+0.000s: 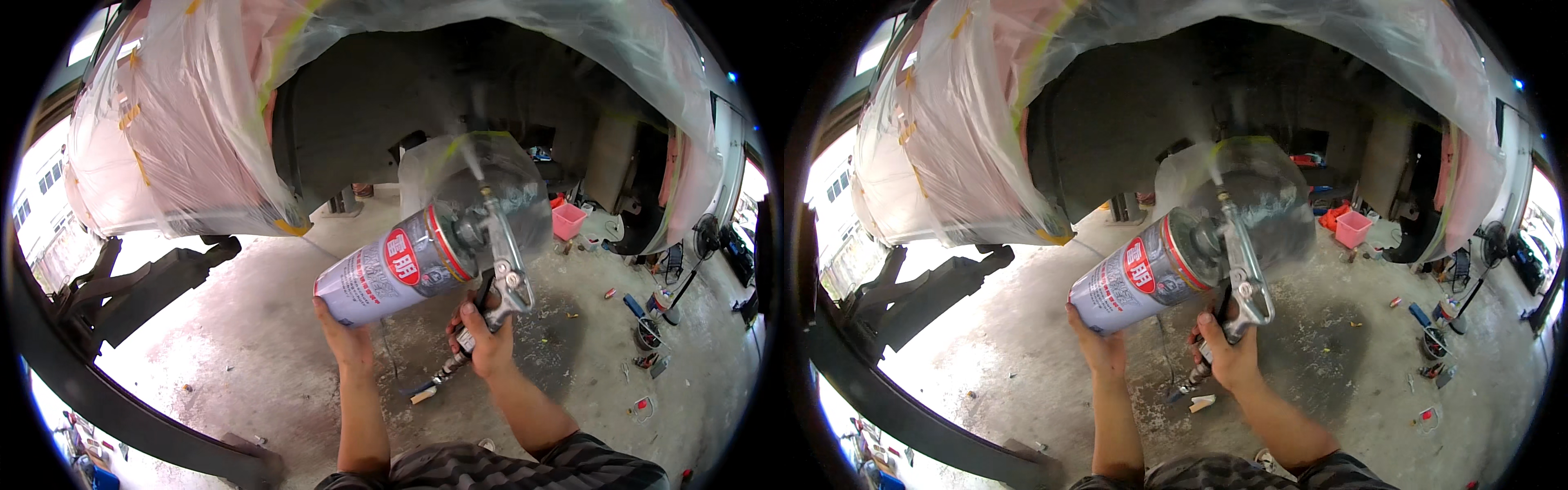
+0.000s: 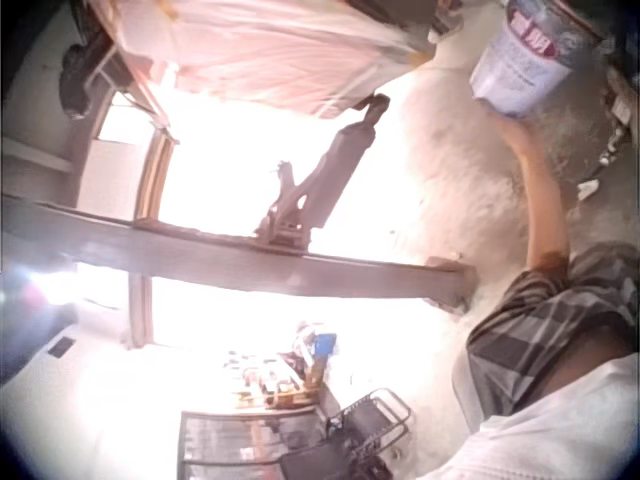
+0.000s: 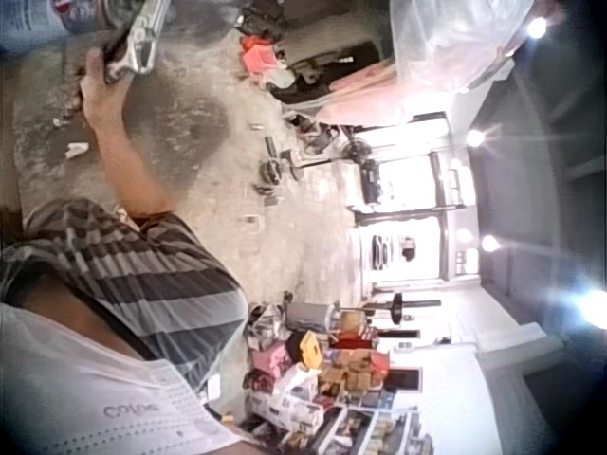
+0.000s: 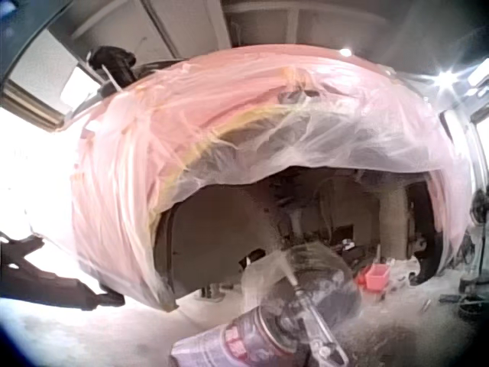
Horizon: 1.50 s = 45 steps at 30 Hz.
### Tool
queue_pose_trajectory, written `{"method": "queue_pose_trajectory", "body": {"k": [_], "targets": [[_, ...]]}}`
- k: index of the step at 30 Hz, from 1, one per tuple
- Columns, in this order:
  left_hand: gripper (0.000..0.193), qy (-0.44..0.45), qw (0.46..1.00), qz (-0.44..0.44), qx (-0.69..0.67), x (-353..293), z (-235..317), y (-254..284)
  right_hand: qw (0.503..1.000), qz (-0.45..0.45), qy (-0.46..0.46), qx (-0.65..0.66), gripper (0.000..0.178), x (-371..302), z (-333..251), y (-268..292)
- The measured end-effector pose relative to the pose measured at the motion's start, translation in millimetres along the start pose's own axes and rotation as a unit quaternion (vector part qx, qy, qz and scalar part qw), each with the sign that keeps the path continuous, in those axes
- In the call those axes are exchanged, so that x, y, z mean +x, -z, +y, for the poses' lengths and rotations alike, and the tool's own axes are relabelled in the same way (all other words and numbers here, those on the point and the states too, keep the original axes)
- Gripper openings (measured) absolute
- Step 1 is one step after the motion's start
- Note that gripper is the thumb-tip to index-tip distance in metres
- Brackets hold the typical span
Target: The person uses a spray gun attached to a canister to apply a coating to the underside of a car chassis and wheel well area.
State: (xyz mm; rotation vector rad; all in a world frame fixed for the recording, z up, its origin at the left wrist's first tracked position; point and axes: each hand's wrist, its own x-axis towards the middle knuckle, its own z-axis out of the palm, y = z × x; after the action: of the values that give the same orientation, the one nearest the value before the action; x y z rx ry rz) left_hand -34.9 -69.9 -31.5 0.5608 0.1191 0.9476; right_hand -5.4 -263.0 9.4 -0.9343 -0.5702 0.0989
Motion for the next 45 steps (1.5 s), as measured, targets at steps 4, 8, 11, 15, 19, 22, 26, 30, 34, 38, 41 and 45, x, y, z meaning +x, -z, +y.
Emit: {"method": "queue_pose_trajectory", "body": {"k": [4, 8, 11, 15, 19, 22, 26, 30, 34, 38, 41, 45], "targets": [[0.060, 0.019, 0.999, -0.023, 0.022, 4, -3, 22, 0.996, -0.038, -0.079, -0.034, 0.023, 4, -6, 13], [0.054, 0.022, 0.999, -0.018, -0.019, 3, -19, 26, 0.994, -0.010, -0.092, -0.060, 0.021, -4, -2, 15], [0.054, -0.018, 0.998, -0.063, -0.022, -7, -13, 0, 0.998, -0.052, 0.010, 0.033, 0.021, -10, 4, 6], [0.060, -0.357, 0.856, -0.057, 0.370, 25, 5, 21, 0.993, -0.080, -0.082, 0.014, 0.020, -21, -2, -11], [0.071, 0.024, 0.984, -0.131, 0.120, 67, 38, 12, 0.971, -0.088, -0.181, 0.127, 0.020, -26, 1, -14], [0.067, 0.163, 0.975, -0.050, 0.144, 59, 37, -4, 0.960, -0.093, -0.192, 0.181, 0.020, -23, -1, -15], [0.069, 0.223, 0.953, -0.094, 0.181, 44, 27, -6, 0.949, -0.188, -0.177, 0.180, 0.021, -20, 2, -14], [0.070, 0.172, 0.941, -0.123, 0.264, 29, 23, -23, 0.958, -0.203, -0.143, 0.141, 0.021, -13, -2, -14], [0.070, 0.123, 0.976, -0.060, 0.169, 31, 27, -17, 0.994, -0.090, -0.046, 0.044, 0.019, 3, -10, -18], [0.065, -0.037, 0.986, -0.032, 0.158, 13, 35, -24, 0.978, -0.100, -0.133, 0.124, 0.020, 18, -24, -5], [0.064, -0.094, 0.985, -0.069, 0.125, 16, 36, -37, 0.959, -0.167, -0.156, 0.168, 0.021, 21, -35, 1], [0.067, -0.107, 0.981, -0.106, 0.121, 34, 34, -55, 0.979, -0.151, -0.088, 0.104, 0.018, 17, -35, -9]]}}
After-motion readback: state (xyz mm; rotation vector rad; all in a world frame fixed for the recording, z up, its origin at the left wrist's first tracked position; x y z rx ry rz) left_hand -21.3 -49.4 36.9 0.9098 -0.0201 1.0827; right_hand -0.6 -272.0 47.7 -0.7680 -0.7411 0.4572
